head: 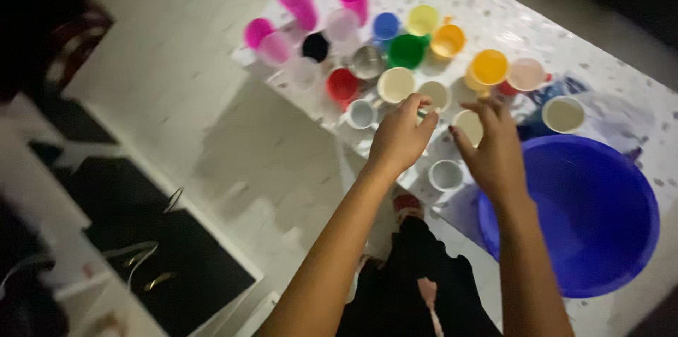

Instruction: The person takes cups and mugs from a cabinet and arranges them in rows on a table, including clear plastic cups and various ceramic mugs.

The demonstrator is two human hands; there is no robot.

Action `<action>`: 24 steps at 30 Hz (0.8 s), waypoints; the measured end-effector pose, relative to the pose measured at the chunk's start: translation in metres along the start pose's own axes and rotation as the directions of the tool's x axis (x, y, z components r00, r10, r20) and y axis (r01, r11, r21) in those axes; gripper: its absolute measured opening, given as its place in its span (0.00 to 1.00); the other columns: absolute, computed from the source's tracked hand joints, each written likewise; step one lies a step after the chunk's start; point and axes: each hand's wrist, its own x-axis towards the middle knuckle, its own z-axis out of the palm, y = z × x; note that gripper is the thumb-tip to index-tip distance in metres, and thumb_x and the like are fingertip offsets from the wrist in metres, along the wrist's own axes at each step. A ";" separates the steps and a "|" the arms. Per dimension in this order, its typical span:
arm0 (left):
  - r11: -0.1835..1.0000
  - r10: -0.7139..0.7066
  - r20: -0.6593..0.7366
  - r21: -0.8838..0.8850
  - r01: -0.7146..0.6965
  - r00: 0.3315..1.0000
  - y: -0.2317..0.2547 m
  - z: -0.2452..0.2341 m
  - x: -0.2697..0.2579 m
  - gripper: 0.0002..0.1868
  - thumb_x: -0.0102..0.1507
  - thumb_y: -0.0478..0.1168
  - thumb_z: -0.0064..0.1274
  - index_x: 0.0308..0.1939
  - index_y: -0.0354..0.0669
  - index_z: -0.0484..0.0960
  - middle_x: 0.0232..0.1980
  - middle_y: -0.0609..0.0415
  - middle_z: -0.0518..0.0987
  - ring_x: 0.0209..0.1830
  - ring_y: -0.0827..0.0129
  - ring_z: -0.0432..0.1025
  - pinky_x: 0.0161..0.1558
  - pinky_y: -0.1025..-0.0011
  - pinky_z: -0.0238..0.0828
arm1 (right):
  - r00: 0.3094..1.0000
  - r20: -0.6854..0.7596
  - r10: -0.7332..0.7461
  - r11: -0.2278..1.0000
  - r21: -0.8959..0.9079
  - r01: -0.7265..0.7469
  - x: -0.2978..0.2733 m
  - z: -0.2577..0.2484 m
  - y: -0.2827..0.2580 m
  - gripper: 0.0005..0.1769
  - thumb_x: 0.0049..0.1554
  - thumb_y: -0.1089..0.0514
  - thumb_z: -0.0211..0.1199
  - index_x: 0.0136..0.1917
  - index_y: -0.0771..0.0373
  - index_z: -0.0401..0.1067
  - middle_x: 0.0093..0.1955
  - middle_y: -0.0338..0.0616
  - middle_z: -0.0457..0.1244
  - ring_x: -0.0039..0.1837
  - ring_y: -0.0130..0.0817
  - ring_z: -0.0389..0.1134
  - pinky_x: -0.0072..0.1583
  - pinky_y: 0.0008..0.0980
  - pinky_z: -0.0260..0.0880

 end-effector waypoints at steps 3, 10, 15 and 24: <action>0.999 0.027 -0.110 -0.027 -0.030 0.994 0.020 -0.060 -0.053 0.21 0.66 0.50 0.50 0.55 0.38 0.79 0.56 0.41 0.81 0.57 0.49 0.76 0.56 0.58 0.71 | 0.988 0.056 -0.146 0.988 0.051 0.143 0.004 -0.022 -0.068 0.25 0.56 0.57 0.71 0.65 0.64 0.71 0.68 0.58 0.62 0.69 0.57 0.64 0.68 0.48 0.65; 1.000 0.022 -0.377 -0.002 -0.024 0.926 0.060 -0.172 -0.201 0.17 0.67 0.46 0.51 0.54 0.40 0.80 0.55 0.46 0.82 0.50 0.55 0.79 0.51 0.60 0.74 | 0.891 0.260 -0.373 0.927 0.125 0.352 -0.027 -0.063 -0.215 0.22 0.58 0.58 0.69 0.65 0.60 0.74 0.65 0.52 0.67 0.59 0.49 0.71 0.58 0.43 0.72; 0.997 0.046 -0.572 0.082 0.001 0.819 0.063 -0.218 -0.295 0.15 0.68 0.44 0.51 0.54 0.39 0.81 0.52 0.47 0.83 0.48 0.56 0.79 0.52 0.61 0.75 | 0.775 0.325 -0.542 0.840 0.190 0.508 -0.054 -0.067 -0.308 0.21 0.58 0.58 0.69 0.65 0.57 0.75 0.59 0.49 0.70 0.50 0.42 0.73 0.49 0.39 0.73; 0.955 0.036 -0.851 0.184 0.233 0.524 0.086 -0.273 -0.385 0.15 0.66 0.40 0.55 0.55 0.38 0.80 0.48 0.45 0.83 0.50 0.53 0.77 0.50 0.59 0.74 | 0.366 0.269 -0.891 0.453 0.488 0.746 -0.098 -0.066 -0.445 0.22 0.58 0.56 0.69 0.66 0.56 0.76 0.57 0.50 0.70 0.56 0.42 0.72 0.53 0.39 0.73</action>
